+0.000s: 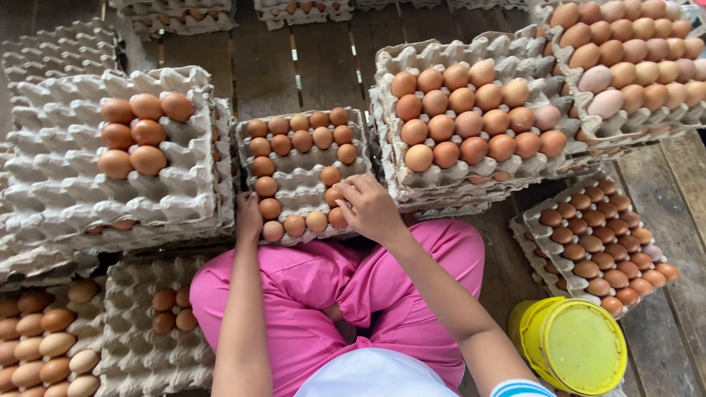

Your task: Sorting and transferring eggs between cardboard trays while sitting on the floor

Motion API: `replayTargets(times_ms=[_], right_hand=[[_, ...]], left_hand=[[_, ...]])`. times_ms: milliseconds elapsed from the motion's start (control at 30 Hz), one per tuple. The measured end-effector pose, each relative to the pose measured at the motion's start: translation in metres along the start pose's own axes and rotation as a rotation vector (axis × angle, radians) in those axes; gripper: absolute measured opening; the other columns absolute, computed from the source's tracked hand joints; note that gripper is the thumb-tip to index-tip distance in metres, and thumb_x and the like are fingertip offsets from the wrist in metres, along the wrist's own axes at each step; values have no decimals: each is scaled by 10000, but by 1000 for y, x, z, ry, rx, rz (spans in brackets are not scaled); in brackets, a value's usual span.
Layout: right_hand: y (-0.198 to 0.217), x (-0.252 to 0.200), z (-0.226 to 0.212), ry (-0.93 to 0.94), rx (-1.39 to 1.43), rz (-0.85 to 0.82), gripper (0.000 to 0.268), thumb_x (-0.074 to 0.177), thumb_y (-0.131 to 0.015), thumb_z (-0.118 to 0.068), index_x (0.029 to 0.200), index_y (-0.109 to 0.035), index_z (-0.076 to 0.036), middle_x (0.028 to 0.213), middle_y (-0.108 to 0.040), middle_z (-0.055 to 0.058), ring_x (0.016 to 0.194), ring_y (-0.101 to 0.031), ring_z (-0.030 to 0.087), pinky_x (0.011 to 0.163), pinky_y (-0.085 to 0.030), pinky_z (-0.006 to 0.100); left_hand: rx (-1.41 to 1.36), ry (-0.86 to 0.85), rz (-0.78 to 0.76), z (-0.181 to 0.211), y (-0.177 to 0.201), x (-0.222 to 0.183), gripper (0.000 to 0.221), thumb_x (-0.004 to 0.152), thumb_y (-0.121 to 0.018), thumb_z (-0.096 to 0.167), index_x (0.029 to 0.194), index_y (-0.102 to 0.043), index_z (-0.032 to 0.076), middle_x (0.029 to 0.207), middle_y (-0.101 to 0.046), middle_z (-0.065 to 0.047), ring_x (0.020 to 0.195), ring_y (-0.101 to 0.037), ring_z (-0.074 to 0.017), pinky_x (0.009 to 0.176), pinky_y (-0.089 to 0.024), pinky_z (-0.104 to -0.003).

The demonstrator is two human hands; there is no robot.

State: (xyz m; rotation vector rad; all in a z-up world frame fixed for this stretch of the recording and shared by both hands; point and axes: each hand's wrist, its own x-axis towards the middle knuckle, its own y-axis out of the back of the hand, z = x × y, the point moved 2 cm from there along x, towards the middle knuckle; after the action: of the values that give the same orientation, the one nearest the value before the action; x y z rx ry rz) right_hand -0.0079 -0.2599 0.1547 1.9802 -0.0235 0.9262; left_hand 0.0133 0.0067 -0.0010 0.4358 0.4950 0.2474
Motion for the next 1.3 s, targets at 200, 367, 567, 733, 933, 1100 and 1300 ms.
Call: replayTargets(times_ms=[200,367,567,733,933,1100,1300], right_hand=[[-64,-19,22,-388,-262,-558,481,709,-674,-459,1030,-552,-122,923,-490,130,883,-569,367,699,-485,441],[-74,-19,22,-352,-277,-568,418,658,-695,-457,986,-624,-208,1017,-474,75,982,-471,298,791,-423,390],[-97,-19,25,-342,-226,-497,424,586,-748,-372,843,-620,-61,1003,-484,91,1025,-399,285,827,-412,391],[-95,-23,36,-520,29,-363,402,514,-752,-409,786,-665,-126,1000,-455,25,1087,-345,246,909,-344,350],[-54,-17,14,-932,1475,-183,480,743,-694,-33,1181,-499,-31,1034,-610,115,846,-646,186,726,-572,277],[-16,-5,-11,-819,1906,-101,511,747,-589,91,1221,-424,3,1108,-561,221,854,-645,334,703,-592,321],[-2,-4,-12,-601,1992,19,443,695,-565,218,1058,-496,-28,1254,-455,240,1075,-555,338,869,-513,394]], left_hand=[[3,41,-23,-4,-2,5,495,907,-314,483,1251,-381,134,1277,-451,-213,1248,-368,-374,1047,-258,-475],[-25,44,-50,4,-1,-2,484,913,-315,455,1263,-349,124,1301,-384,-233,1264,-326,-395,1043,-238,-513],[-45,37,-62,6,0,-6,488,922,-292,461,1269,-326,119,1309,-354,-242,1286,-277,-393,1053,-204,-524],[-54,41,-71,8,-1,-8,490,923,-292,453,1272,-322,110,1324,-349,-224,1296,-267,-375,1056,-203,-522],[-70,56,-75,7,-1,-5,499,922,-276,450,1293,-292,117,1315,-335,-249,1286,-266,-397,1047,-192,-543],[-49,40,-95,5,-2,-4,482,935,-285,450,1280,-297,113,1333,-309,-240,1291,-254,-396,1042,-196,-538],[-24,57,-88,5,-1,-4,497,926,-283,481,1279,-310,131,1327,-329,-231,1287,-273,-390,1052,-191,-525]])
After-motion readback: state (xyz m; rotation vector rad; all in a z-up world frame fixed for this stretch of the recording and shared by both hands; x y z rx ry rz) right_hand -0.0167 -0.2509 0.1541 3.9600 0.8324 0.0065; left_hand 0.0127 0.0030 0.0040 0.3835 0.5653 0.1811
